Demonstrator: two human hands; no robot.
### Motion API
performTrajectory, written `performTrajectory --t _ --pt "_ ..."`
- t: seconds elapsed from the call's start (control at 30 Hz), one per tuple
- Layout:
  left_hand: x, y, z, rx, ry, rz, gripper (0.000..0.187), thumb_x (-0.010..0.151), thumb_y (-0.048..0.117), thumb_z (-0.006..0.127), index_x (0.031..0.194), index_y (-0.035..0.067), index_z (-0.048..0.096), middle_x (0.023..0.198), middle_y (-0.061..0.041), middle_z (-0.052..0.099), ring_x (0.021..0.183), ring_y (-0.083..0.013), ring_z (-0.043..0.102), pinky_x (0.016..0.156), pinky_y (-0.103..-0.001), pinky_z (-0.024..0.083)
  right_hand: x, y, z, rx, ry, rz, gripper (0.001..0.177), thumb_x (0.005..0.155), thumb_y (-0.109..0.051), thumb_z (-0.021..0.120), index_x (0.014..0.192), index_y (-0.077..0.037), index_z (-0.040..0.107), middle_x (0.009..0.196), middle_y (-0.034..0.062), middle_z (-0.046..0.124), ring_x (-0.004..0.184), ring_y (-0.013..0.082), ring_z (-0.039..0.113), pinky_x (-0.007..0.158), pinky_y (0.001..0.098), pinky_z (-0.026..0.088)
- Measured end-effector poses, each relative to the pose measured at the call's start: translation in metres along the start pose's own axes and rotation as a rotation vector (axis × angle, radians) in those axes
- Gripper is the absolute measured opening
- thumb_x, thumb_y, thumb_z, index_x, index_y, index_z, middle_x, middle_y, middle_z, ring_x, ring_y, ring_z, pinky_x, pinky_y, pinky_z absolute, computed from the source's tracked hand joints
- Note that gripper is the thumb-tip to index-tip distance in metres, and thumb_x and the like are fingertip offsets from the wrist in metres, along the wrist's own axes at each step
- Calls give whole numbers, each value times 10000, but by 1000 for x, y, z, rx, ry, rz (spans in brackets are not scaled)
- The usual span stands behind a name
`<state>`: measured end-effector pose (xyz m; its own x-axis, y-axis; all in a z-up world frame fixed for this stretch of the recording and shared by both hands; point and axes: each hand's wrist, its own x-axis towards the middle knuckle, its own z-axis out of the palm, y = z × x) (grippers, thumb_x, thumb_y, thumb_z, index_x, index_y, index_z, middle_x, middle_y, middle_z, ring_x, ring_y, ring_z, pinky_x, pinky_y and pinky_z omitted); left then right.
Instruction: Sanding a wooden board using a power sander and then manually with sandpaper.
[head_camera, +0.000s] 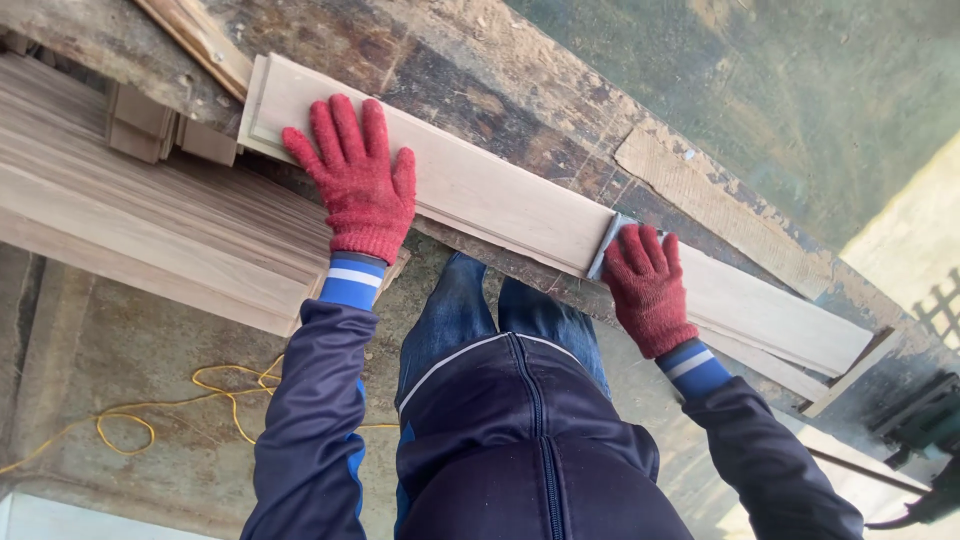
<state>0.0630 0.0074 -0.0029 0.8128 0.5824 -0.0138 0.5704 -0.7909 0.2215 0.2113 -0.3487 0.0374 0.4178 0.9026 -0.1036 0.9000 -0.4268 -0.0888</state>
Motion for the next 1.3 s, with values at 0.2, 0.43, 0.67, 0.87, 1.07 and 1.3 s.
performTrajectory --t 0.2,0.43,0.67,0.87,1.07,1.3 --pt "-2 -10 12 -34 59 -19 680 1041 379 636 1573 -2 449 1631 -313 283 1510 -507 200 1187 -749 48 114 -60 13 175 115 -282 420 832 -150 761 1214 -45 623 1399 153 570 1301 365 545 1127 562 452" --pt "3 -91 -1 -175 245 -540 674 995 453 729 1502 86 480 1522 -197 473 1301 -412 547 1075 -521 470 187 -99 25 249 97 -449 525 881 -196 734 1370 -69 592 1471 147 548 1366 359 516 1175 554 411" --pt "15 -108 -19 -480 200 -629 590 883 287 831 1371 100 558 1345 -183 554 1199 -364 564 959 -489 539 140 -64 26 313 -11 -474 499 864 -171 748 1342 -100 629 1467 115 575 1387 352 522 1204 545 406" --pt "13 -112 -13 -410 426 -485 444 850 231 839 1238 75 689 1200 -136 681 1064 -347 639 937 -468 516 254 -146 23 269 107 -609 514 886 -214 707 1355 -41 586 1433 167 566 1325 373 535 1136 555 414" --pt "17 -122 -16 -450 422 -515 319 840 253 809 1117 103 758 1085 -108 747 945 -308 697 845 -417 563 276 -166 21 255 83 -571 627 926 -258 692 1496 -71 508 1582 150 460 1467 359 422 1233 541 305" --pt "24 -121 -11 -661 80 -960 471 833 577 807 1221 326 715 1160 -39 736 1138 -298 692 991 -442 552 211 -124 9 202 219 -592 337 1040 -249 551 1303 -52 624 1255 199 612 1168 432 577 998 549 465"
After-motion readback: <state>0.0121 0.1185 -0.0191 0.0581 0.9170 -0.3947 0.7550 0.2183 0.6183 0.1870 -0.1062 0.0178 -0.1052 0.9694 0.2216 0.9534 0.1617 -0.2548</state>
